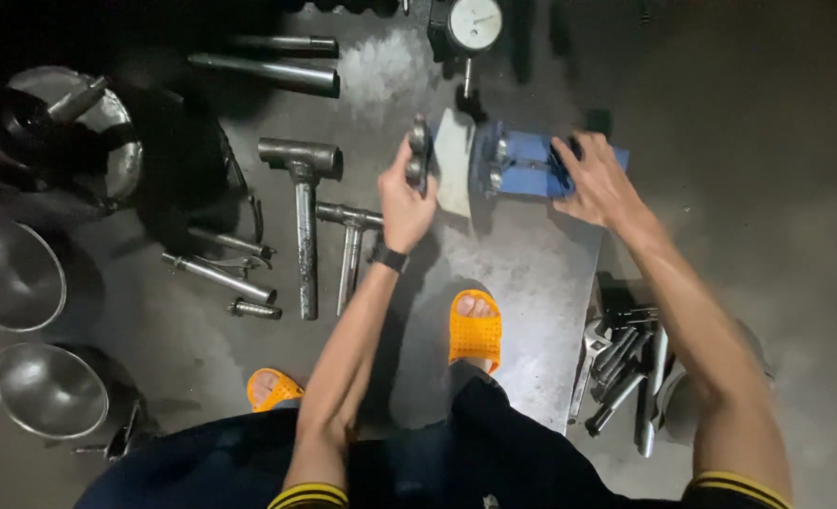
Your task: The person assembles metal components by hand, picking up cylindrical parts and threaded rods from a workbench and inserting them into a central hub. The person uses a hammer to tap parts into place and repeatedly handles multiple similar components, placing them into bowls or back onto the bench.
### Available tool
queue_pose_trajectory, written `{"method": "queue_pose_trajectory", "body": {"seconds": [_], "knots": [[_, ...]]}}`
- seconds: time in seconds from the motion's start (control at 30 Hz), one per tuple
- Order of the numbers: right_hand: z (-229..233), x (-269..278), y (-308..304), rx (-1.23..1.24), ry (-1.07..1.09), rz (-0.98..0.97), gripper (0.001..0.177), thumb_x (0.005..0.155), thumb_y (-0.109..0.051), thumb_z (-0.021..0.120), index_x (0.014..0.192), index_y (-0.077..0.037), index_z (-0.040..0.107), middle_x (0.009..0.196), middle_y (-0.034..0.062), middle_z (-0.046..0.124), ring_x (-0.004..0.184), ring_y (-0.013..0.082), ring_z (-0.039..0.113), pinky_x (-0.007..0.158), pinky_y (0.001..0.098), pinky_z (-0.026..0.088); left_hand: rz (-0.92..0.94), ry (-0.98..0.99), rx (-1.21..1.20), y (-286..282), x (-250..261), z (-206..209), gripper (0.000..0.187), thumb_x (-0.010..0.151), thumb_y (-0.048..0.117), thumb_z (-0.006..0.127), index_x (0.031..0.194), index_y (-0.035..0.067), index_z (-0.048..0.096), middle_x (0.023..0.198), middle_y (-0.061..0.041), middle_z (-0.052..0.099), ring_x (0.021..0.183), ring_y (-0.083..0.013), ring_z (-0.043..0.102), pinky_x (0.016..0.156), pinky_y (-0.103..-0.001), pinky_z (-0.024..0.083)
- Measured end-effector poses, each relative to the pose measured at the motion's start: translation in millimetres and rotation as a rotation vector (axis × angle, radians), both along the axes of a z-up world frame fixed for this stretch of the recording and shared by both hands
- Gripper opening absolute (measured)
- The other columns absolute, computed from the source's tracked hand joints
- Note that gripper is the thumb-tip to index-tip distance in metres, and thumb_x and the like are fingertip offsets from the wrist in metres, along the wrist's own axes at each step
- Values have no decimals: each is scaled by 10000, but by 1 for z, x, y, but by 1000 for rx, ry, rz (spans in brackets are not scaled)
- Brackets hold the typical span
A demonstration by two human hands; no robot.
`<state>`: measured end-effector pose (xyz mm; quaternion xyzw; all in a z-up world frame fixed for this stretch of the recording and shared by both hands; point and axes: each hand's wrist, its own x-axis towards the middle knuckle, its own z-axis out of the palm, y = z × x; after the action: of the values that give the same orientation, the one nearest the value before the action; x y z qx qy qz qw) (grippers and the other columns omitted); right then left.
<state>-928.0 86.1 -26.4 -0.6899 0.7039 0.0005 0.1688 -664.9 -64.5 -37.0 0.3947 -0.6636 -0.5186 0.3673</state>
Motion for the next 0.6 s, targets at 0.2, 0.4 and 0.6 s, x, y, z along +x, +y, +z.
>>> {"method": "queue_pose_trajectory", "body": {"seconds": [0.2, 0.4, 0.6], "knots": [[-8, 6, 34, 1, 4, -40, 945, 504, -313, 788, 1335, -33, 437, 1161, 233, 465, 1153, 404, 426, 966, 468, 377, -5, 57, -52, 31, 1, 52, 687, 649, -107, 536, 1316, 33, 453, 1201, -168, 582, 1048, -336, 589, 848, -385, 492], [5, 19, 32, 120, 53, -105, 988, 524, -276, 798, 1392, -94, 365, 1200, 223, 461, 1200, 369, 418, 1006, 457, 368, -44, -11, -30, 34, 10, 32, 677, 714, -93, 577, 1353, 30, 390, 1292, -162, 510, 1132, -342, 530, 927, -402, 460], [176, 90, -33, 51, -205, -200, 542, 736, -276, 691, 1161, 37, 568, 1146, 167, 590, 1026, 320, 571, 843, 390, 415, -536, -283, -175, 6, 83, 6, 987, 722, 85, 719, 1378, -90, 2, 1443, -311, 136, 1370, -412, 152, 1155, -433, 154]]}}
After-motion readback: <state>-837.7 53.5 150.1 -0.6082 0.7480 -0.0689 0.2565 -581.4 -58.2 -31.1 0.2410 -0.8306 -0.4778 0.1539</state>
